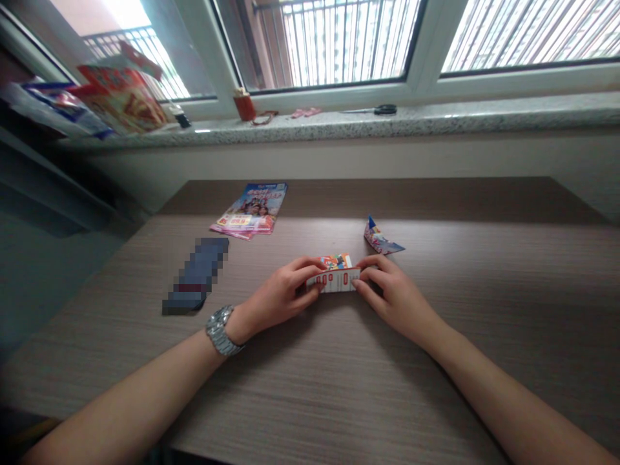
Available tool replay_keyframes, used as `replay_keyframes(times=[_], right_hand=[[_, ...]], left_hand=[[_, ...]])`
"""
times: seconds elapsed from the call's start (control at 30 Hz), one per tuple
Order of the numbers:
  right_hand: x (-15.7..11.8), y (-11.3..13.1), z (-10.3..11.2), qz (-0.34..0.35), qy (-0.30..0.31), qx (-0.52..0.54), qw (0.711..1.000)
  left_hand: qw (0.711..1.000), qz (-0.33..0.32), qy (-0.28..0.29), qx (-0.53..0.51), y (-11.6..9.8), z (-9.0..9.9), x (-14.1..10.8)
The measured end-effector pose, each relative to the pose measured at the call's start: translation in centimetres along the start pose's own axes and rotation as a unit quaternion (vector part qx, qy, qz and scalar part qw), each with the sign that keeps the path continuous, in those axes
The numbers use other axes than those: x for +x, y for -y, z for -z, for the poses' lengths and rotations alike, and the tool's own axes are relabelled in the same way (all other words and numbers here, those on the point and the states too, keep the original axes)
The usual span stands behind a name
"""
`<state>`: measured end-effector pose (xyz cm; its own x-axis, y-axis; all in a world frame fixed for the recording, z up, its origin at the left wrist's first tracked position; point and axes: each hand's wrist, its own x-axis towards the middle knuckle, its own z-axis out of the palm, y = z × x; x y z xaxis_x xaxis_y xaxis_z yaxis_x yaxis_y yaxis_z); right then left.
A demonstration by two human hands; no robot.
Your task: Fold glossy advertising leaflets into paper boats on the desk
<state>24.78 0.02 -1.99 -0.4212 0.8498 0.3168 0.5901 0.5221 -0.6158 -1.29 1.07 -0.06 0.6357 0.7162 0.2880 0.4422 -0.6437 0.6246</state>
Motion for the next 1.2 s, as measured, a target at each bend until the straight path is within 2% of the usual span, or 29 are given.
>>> replay_keyframes(times=[0.23, 0.53, 0.73, 1.07, 1.2], right_hand=[[0.6, -0.1, -0.7, -0.016, -0.031, -0.025, 0.999], [0.7, -0.5, -0.9, 0.0, -0.022, -0.031, 0.999], [0.7, -0.5, -1.0, 0.0, -0.015, -0.027, 1.0], [0.7, -0.4, -1.0, -0.023, -0.053, -0.027, 0.998], [0.7, -0.3, -1.1, -0.028, -0.048, -0.046, 0.997]], left_hand=[[0.997, 0.036, -0.063, -0.005, -0.1, -0.2, 0.4], [0.996, 0.014, -0.031, 0.083, 0.1, -0.2, 0.5], [0.996, 0.01, -0.02, 0.09, 0.2, -0.2, 0.4], [0.996, 0.004, -0.013, 0.09, 0.2, -0.1, 0.5], [0.997, -0.001, -0.006, 0.083, 0.1, 0.0, 0.4]])
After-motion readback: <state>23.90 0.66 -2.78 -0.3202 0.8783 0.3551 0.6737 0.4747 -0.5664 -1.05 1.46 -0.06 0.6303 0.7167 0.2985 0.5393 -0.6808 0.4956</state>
